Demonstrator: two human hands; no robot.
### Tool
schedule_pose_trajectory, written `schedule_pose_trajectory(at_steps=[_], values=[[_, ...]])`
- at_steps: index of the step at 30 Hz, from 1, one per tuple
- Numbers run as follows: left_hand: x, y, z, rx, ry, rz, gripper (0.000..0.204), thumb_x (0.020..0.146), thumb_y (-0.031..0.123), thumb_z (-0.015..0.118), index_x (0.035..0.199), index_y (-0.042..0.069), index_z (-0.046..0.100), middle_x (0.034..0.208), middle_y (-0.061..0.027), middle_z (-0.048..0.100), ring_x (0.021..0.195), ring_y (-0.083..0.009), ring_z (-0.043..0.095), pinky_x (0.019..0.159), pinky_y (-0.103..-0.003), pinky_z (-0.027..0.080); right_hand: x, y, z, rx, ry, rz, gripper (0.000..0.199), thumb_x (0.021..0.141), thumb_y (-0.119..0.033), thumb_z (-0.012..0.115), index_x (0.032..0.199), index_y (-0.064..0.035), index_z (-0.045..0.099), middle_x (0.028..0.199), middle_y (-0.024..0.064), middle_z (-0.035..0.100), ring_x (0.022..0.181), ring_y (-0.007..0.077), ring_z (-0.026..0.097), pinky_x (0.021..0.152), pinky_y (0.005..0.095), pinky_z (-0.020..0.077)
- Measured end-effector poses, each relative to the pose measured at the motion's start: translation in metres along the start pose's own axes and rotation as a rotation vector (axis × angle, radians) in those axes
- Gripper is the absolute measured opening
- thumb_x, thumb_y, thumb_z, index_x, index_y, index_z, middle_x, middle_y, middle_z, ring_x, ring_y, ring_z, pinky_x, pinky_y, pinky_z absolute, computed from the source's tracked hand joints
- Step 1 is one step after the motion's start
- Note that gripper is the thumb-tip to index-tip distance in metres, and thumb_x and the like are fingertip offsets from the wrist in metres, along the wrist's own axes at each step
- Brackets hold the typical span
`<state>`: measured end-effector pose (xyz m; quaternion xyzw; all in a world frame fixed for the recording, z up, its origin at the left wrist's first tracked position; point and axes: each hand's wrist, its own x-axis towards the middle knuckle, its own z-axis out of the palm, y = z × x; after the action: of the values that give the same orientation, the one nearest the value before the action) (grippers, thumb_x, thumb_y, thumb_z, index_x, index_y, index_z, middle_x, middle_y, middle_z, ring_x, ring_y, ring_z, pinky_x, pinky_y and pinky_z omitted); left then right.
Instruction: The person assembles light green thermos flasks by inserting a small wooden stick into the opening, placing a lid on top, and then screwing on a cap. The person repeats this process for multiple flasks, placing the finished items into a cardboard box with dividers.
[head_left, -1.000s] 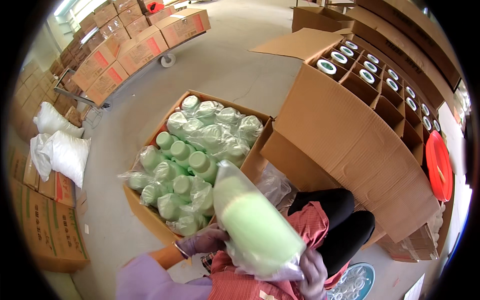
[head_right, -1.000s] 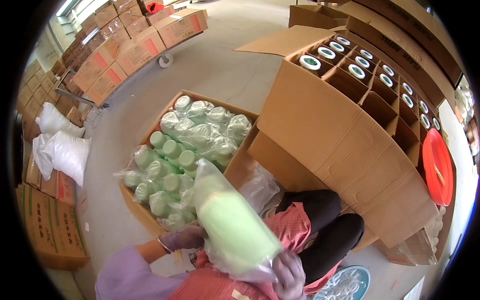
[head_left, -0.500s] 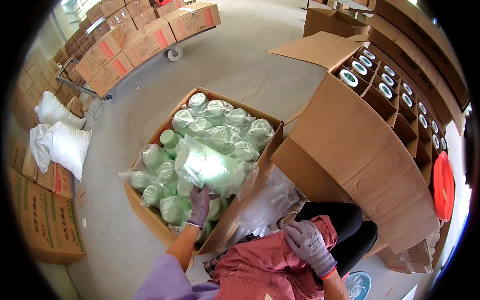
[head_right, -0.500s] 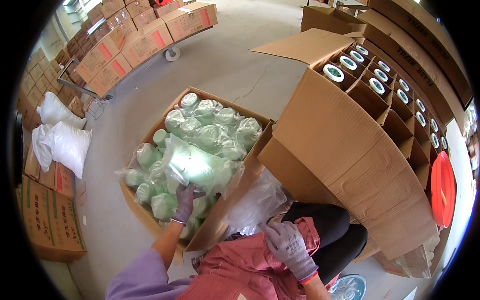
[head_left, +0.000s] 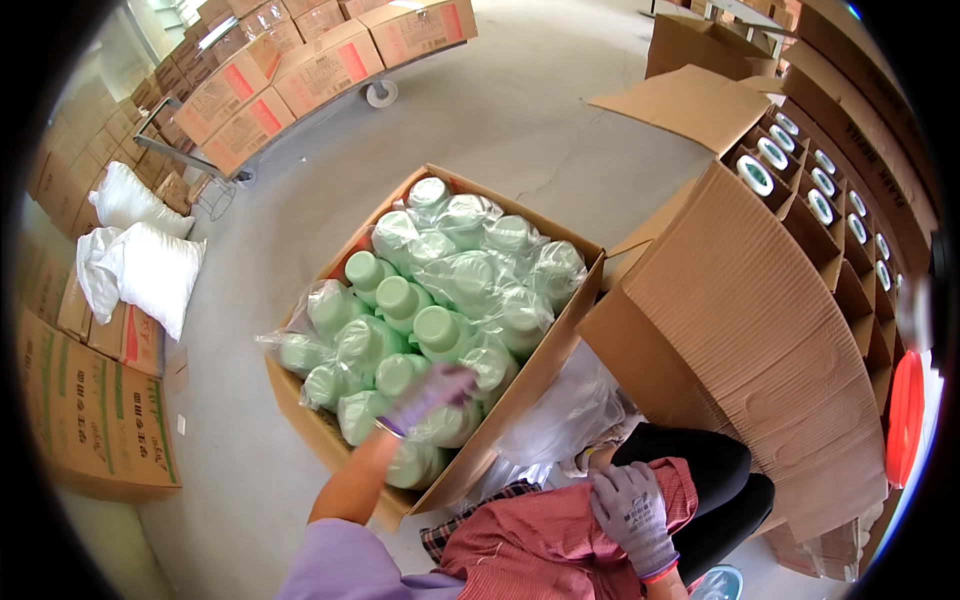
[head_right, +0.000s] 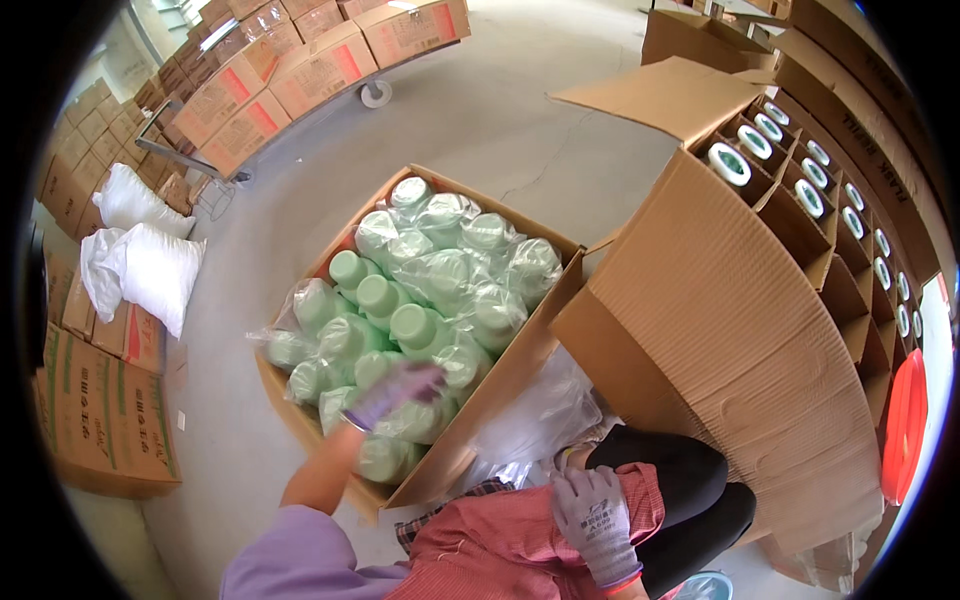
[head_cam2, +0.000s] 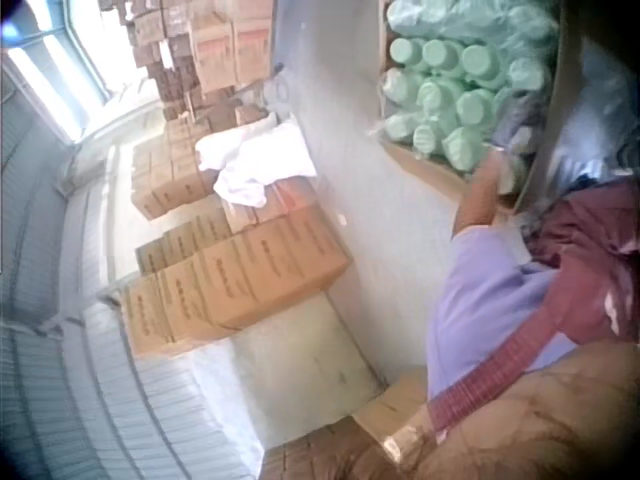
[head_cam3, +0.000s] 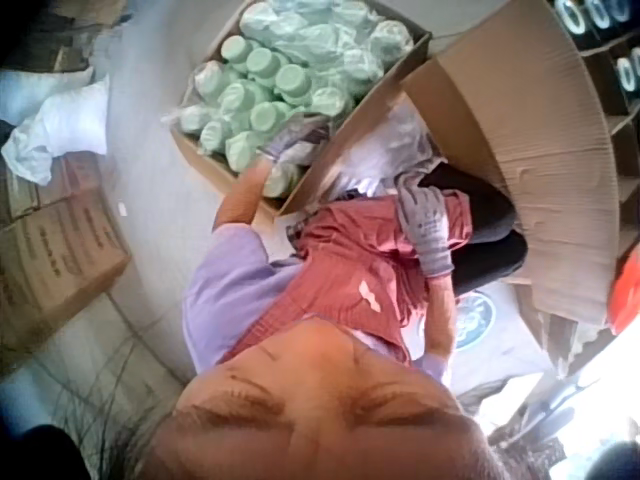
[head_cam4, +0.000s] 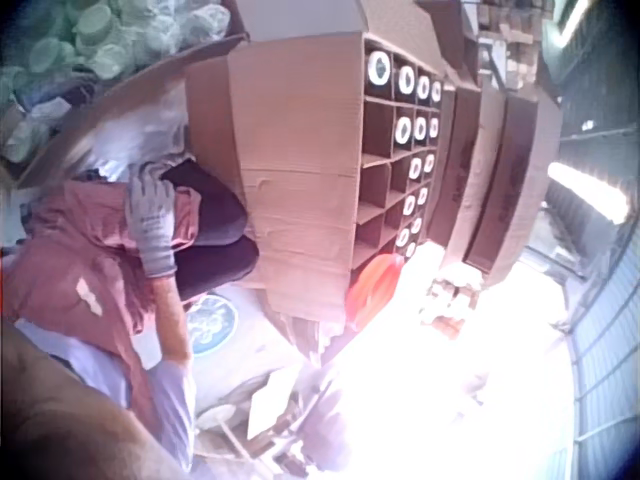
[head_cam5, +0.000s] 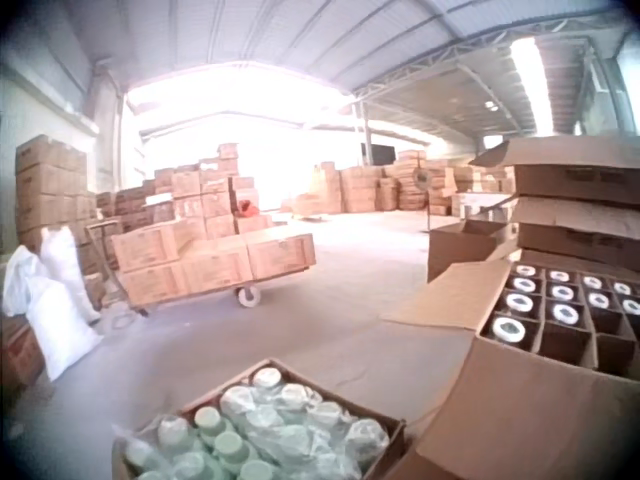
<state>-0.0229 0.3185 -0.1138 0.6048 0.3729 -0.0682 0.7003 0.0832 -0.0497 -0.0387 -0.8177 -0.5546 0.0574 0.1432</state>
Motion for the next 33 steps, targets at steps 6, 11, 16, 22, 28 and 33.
schedule_pose_trajectory(at_steps=[6,11,16,22,28,33], values=[[0.084,-0.028,-0.085,0.858,0.710,0.467,0.085,0.073,0.026,0.082,0.144,0.002,0.042,0.134,-0.0288,0.047,0.124,-0.0430,0.050,0.103,-0.044,0.046,0.007,-0.004,0.006,-0.054,-0.030,0.055,0.027,0.084,-0.023,0.064,0.108,-0.0095,0.066,0.098,0.0084,0.063,0.091,0.0267,0.060,0.093,0.0446,0.0436],[0.111,-0.051,-0.055,0.676,0.806,0.414,0.105,0.063,0.024,0.089,0.151,0.006,0.033,0.138,-0.0303,0.039,0.126,-0.0461,0.046,0.107,-0.046,0.043,0.003,-0.004,0.006,-0.041,-0.025,0.073,0.027,0.085,-0.024,0.064,0.108,-0.0090,0.066,0.100,0.0094,0.063,0.093,0.0283,0.060,0.094,0.0451,0.0436],[0.038,0.008,-0.051,0.383,0.762,0.682,0.099,0.063,0.011,0.088,0.149,0.008,0.039,0.131,-0.0188,0.046,0.120,-0.0329,0.052,0.104,-0.039,0.046,-0.001,-0.001,-0.001,0.112,0.033,0.074,0.028,0.083,-0.020,0.066,0.107,-0.0069,0.066,0.104,0.0117,0.064,0.095,0.0307,0.061,0.090,0.0438,0.0465],[-0.117,0.130,-0.054,0.017,0.263,0.876,0.114,0.056,0.014,0.092,0.152,0.006,0.032,0.137,-0.0104,0.053,0.126,-0.0247,0.054,0.108,-0.037,0.046,0.026,-0.006,-0.057,0.390,0.265,0.048,0.040,0.081,-0.011,0.069,0.119,-0.0031,0.061,0.117,0.0168,0.061,0.099,0.0377,0.060,0.088,0.0467,0.0475],[-0.112,0.168,0.089,-0.378,-0.513,0.759,0.135,0.057,0.035,0.096,0.157,0.003,0.012,0.139,-0.0189,0.053,0.125,-0.0279,0.056,0.104,-0.039,0.048,0.038,-0.039,-0.163,0.475,0.629,-0.131,0.073,0.082,-0.025,0.076,0.142,0.0031,0.044,0.139,0.0258,0.046,0.121,0.0417,0.052,0.102,0.0448,0.0442],[-0.084,0.115,0.241,-0.526,-0.922,0.391,0.096,0.085,0.039,0.069,0.155,-0.001,0.018,0.152,-0.0157,0.039,0.137,-0.0245,0.041,0.114,-0.036,0.034,-0.031,-0.050,-0.198,0.359,0.600,0.221,0.075,0.077,-0.032,0.082,0.136,-0.0014,0.048,0.136,0.0254,0.045,0.116,0.0409,0.056,0.095,0.0426,0.0513]])
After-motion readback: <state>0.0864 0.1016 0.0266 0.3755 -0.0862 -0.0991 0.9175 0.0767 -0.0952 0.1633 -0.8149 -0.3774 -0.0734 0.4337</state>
